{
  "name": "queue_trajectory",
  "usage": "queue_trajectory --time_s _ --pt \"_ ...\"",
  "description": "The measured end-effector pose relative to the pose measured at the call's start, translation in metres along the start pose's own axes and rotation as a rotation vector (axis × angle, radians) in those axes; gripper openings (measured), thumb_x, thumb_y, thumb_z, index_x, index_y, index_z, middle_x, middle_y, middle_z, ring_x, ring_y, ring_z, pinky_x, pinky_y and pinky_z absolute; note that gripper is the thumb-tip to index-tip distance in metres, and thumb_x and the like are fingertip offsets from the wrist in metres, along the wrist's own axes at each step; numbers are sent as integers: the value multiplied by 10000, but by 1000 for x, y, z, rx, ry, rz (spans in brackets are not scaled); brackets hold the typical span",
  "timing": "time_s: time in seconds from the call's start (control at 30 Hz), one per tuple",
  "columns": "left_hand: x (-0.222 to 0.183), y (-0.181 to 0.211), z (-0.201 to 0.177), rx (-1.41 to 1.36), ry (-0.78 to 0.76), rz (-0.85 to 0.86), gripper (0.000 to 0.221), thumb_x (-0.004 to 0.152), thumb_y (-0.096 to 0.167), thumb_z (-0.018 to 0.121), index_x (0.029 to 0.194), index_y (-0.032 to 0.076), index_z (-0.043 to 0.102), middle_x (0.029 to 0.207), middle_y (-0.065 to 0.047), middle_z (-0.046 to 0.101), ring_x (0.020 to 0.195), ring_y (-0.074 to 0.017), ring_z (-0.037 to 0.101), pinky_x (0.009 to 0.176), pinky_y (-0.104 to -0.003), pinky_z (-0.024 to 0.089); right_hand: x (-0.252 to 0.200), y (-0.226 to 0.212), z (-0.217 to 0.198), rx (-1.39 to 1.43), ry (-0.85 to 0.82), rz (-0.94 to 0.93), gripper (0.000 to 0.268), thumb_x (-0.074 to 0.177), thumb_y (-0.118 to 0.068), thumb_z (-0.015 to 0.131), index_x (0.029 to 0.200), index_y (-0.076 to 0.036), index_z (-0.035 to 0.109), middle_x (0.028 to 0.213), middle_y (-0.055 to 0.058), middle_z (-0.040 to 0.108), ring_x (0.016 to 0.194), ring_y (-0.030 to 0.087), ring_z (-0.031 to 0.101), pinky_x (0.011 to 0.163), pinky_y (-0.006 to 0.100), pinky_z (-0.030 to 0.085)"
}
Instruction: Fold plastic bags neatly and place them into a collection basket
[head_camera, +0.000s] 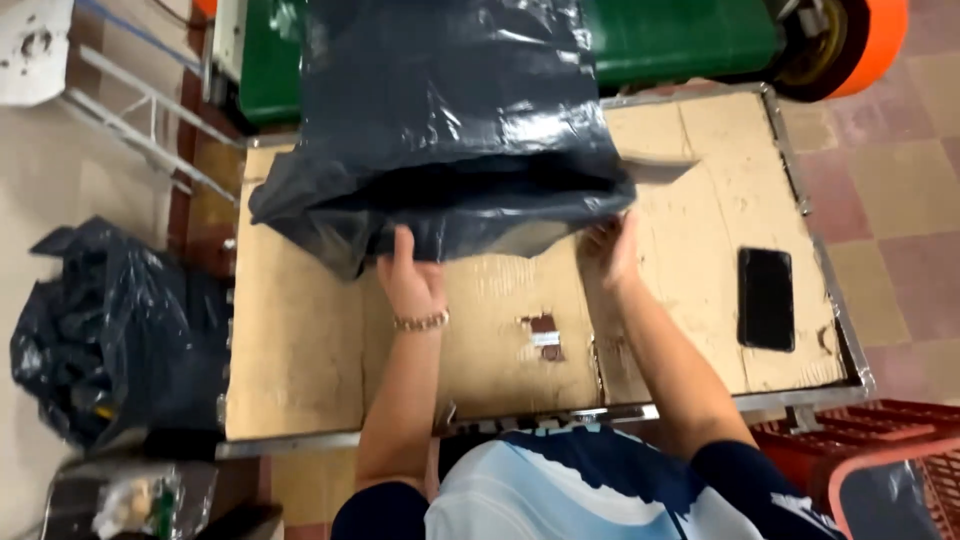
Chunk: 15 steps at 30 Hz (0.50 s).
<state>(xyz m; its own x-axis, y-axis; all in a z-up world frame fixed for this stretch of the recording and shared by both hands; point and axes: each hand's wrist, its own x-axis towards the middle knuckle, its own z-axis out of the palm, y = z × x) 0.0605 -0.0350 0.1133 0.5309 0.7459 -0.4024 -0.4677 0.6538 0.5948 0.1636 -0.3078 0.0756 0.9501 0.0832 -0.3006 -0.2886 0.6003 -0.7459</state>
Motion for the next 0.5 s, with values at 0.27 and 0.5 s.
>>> queue_trajectory --time_s 0.27,0.5 --pt "-29 102 -266 1122 -540 1052 828 715 582 767 1258 -26 621 1245 -271 618 1129 -410 617 975 -522 494 -23 -24 -100 51 -25 220 886 883 -772 609 1473 -113 554 1518 166 532 1413 403 514 1173 620 368" --pt "32 181 -299 890 -71 6 614 1065 496 449 1444 17 511 1483 -204 514 1393 -351 468 1193 -472 366 -55 11 -185 -785 138 -33 447 965 -145 694 1390 -154 559 1056 35 643 965 208 672 818 369 582"
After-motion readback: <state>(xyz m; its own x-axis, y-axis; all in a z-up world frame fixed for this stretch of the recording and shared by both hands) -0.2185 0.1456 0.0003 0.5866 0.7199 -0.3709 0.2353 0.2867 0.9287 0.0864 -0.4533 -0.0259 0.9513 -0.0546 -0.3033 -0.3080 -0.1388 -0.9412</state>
